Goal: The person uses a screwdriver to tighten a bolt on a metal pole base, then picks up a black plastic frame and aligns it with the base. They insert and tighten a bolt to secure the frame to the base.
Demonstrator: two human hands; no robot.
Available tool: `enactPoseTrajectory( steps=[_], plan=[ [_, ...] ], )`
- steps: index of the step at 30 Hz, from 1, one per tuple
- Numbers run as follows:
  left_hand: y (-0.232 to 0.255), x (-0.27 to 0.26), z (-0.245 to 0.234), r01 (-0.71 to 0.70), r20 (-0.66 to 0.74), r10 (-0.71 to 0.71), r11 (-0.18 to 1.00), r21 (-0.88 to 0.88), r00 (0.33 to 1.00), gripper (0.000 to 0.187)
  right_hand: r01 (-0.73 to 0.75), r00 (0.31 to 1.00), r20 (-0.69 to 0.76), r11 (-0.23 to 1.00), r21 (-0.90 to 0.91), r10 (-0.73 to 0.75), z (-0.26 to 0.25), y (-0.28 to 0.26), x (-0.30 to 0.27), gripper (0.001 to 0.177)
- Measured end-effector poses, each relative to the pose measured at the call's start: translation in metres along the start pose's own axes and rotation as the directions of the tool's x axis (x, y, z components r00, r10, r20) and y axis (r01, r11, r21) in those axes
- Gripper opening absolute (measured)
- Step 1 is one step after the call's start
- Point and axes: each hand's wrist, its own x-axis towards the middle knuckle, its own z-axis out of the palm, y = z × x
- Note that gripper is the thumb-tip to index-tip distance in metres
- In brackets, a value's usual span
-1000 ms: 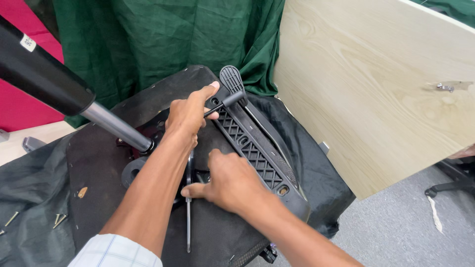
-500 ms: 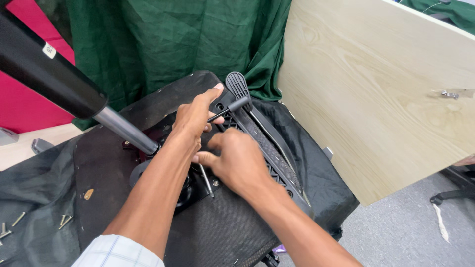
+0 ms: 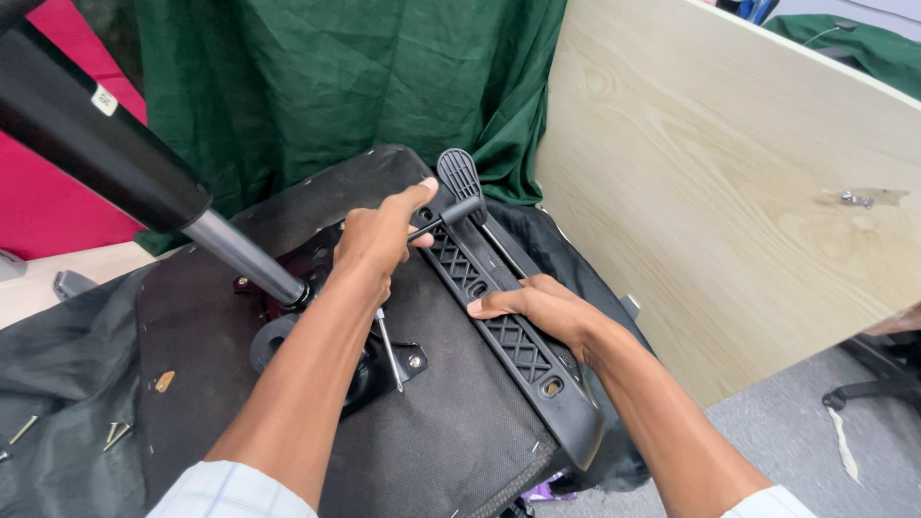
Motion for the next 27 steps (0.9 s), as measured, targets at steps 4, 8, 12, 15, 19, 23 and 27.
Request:
enactPoseTrajectory(
  steps=[4,8,12,15,19,23,27],
  plan=[
    [-0.005,-0.004,-0.004,-0.094,-0.023,0.096,0.991,0.097,0.995,0.062,0.044,0.998,-0.054,0.999,0.026,-0.042,0.000,-0.002,-0.001,0.051],
    [-0.014,-0.007,-0.002,-0.153,-0.046,0.167,0.965,0.212,0.985,0.055,0.036,0.998,-0.059,0.996,0.082,-0.032,0.000,-0.004,-0.005,0.042],
    [-0.029,-0.019,0.007,-0.373,-0.088,0.424,0.864,0.339,0.901,0.049,0.038,0.998,-0.052,0.991,0.127,-0.032,0.002,-0.003,-0.008,0.040],
    [-0.054,-0.050,0.006,-0.688,-0.202,0.816,0.568,0.453,0.541,0.054,0.033,0.999,-0.043,0.991,0.133,-0.027,0.002,-0.004,-0.010,0.039],
    [-0.085,-0.103,-0.011,-0.826,-0.217,0.894,0.445,0.345,0.392,0.034,0.009,1.000,-0.017,0.985,0.174,-0.006,0.002,-0.004,-0.012,0.036],
    [-0.125,-0.141,-0.043,-0.818,-0.343,0.915,0.360,0.449,0.214,0.009,-0.014,1.000,-0.011,0.985,0.170,0.016,0.003,-0.002,-0.011,0.034],
    [-0.181,-0.128,-0.098,-0.571,-0.661,0.710,0.655,0.495,0.241,0.018,-0.013,1.000,0.015,0.984,0.177,0.010,0.002,0.000,-0.009,0.031]
  ],
)
